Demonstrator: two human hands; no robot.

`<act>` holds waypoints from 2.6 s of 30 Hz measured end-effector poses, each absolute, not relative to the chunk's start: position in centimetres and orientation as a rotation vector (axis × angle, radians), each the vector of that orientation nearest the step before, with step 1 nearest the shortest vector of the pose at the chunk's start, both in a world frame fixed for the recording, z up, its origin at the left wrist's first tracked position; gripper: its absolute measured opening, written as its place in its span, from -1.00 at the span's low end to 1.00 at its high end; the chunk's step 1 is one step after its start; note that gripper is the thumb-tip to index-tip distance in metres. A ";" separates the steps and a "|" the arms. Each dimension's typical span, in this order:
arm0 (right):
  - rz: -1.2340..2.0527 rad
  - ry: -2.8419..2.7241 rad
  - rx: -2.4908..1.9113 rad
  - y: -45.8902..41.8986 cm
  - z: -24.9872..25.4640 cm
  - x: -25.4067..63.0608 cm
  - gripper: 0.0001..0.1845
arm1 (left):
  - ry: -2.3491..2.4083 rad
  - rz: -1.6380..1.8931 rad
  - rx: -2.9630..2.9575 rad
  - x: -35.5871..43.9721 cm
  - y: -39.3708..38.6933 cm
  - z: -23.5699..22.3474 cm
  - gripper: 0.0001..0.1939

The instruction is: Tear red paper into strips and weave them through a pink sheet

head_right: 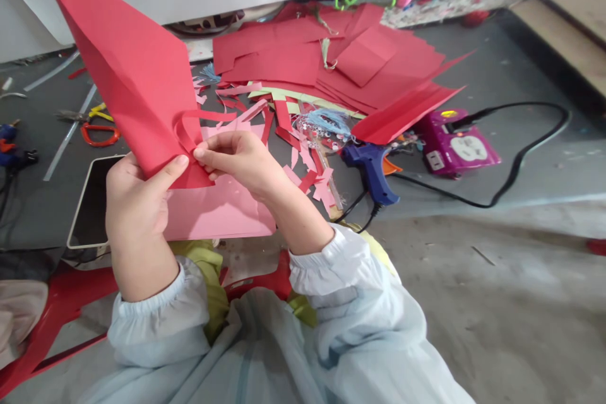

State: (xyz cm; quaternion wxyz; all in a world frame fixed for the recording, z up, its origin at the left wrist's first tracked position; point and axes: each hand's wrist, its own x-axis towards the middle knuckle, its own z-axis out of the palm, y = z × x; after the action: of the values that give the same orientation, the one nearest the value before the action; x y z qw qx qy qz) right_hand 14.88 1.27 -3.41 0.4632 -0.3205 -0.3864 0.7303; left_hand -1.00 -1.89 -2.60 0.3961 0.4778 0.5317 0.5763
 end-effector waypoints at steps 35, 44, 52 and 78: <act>1.608 -0.578 -0.872 2.2 -2.9 18.2 -0.81 | 2.497 1.215 1.705 -4.0 -1.2 -1.6 -0.90; 1.498 -0.619 -0.799 2.4 -4.0 20.4 -0.68 | 2.356 0.822 2.007 -4.5 -2.1 -2.1 -0.71; 1.468 -0.637 -0.896 2.3 -3.9 21.6 -0.72 | 2.185 0.686 2.098 -6.0 -2.8 -2.4 -0.66; 1.240 -1.001 -1.041 0.5 0.0 25.7 -0.85 | 1.589 0.744 2.320 -5.9 -3.0 -3.5 -0.69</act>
State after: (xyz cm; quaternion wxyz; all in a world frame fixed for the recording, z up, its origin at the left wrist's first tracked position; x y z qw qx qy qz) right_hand 25.70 0.49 -0.02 0.5803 -0.4455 -0.4284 0.5304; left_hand -5.85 -3.00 -3.51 0.1161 0.7922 0.5426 0.2540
